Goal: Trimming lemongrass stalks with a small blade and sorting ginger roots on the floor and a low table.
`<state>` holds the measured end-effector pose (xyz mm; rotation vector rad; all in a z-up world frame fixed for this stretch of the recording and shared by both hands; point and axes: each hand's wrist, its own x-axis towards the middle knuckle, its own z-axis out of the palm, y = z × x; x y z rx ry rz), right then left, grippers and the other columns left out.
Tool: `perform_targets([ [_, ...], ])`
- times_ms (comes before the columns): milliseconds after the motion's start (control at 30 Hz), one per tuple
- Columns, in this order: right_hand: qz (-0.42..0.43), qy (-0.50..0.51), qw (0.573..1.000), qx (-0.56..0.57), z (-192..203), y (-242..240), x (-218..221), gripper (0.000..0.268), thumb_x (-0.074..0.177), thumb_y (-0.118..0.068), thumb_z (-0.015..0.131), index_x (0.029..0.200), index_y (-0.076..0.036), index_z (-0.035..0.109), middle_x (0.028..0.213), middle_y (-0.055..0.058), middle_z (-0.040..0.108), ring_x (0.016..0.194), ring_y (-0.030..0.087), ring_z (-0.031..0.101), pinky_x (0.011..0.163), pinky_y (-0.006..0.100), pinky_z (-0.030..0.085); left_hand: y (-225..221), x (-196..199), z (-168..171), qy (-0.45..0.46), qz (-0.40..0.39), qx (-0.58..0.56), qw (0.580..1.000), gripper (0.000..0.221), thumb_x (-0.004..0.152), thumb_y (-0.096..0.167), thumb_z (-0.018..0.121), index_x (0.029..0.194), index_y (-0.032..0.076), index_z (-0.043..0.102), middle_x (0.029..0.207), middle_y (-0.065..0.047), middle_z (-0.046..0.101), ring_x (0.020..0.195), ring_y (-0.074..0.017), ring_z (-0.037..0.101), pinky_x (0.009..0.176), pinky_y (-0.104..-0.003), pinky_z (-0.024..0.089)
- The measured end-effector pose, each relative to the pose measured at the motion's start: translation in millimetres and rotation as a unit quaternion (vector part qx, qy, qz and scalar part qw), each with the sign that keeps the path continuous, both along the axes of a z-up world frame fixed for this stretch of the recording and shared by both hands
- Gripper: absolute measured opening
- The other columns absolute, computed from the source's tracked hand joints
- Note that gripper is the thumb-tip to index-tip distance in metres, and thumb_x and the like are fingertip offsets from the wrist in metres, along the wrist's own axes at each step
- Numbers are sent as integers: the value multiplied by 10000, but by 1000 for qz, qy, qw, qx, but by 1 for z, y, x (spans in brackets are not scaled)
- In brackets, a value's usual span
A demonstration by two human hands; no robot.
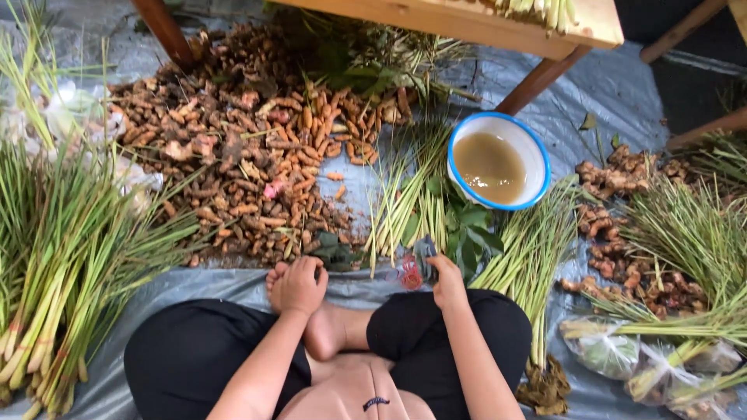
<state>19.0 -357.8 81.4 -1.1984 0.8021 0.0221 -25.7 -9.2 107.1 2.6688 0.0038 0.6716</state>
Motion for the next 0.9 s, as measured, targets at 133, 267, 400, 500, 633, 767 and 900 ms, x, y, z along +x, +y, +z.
perform_targets([
  [133, -13, -35, 999, 10, 44, 16, -2, 242, 860, -30, 735, 1102, -31, 724, 966, 185, 692, 835, 248, 665, 718, 382, 569, -1, -4, 7, -10, -8, -4, 1000, 140, 799, 284, 693, 850, 276, 563, 751, 37, 562, 799, -183, 650, 719, -342, 552],
  [267, -60, -107, 989, 80, 49, 4, 6, 306, 962, -79, 692, 1254, -29, 615, 1073, 118, 658, 959, 196, 631, 867, 361, 551, -2, -7, 12, -1, -12, 4, 1000, 133, 808, 266, 698, 866, 272, 579, 747, 46, 583, 781, -182, 658, 720, -349, 552],
  [400, -151, -112, 965, 181, 43, -27, 16, 153, 918, -153, 780, 1026, -98, 688, 992, 76, 708, 869, 238, 696, 784, 413, 608, -4, -6, 10, -2, -30, 3, 1000, 129, 815, 274, 703, 882, 271, 593, 757, 47, 604, 774, -194, 666, 734, -359, 555],
  [500, -173, -110, 969, 141, 50, -37, 17, 219, 875, -72, 782, 1056, -110, 663, 936, 78, 711, 821, 234, 708, 741, 450, 591, -9, 0, -4, -7, -20, 25, 999, 133, 819, 339, 693, 910, 324, 598, 811, 103, 632, 830, -133, 668, 846, -317, 524],
  [633, -237, -82, 960, 126, -3, -62, 33, 143, 850, -110, 798, 942, -107, 689, 886, 87, 719, 762, 255, 716, 686, 481, 598, -43, 14, 18, -3, -44, -33, 998, 120, 830, 288, 681, 936, 322, 638, 856, 116, 674, 848, -139, 678, 856, -329, 509],
  [767, -228, -62, 958, 162, 9, -48, 36, 183, 958, -237, 704, 989, -61, 663, 914, 227, 742, 610, 294, 705, 572, 439, 606, -91, 34, 25, 146, -130, -150, 969, 136, 924, 195, 640, 1049, 219, 686, 988, 25, 731, 1010, -201, 700, 935, -372, 510],
  [900, -257, -85, 946, 180, -5, -54, 39, 150, 912, -114, 779, 941, -22, 665, 936, 220, 711, 735, 365, 737, 634, 529, 618, -140, 50, 53, 272, -182, -203, 923, 186, 977, 171, 593, 1123, 135, 702, 1022, -50, 743, 1058, -261, 709, 927, -405, 540],
])
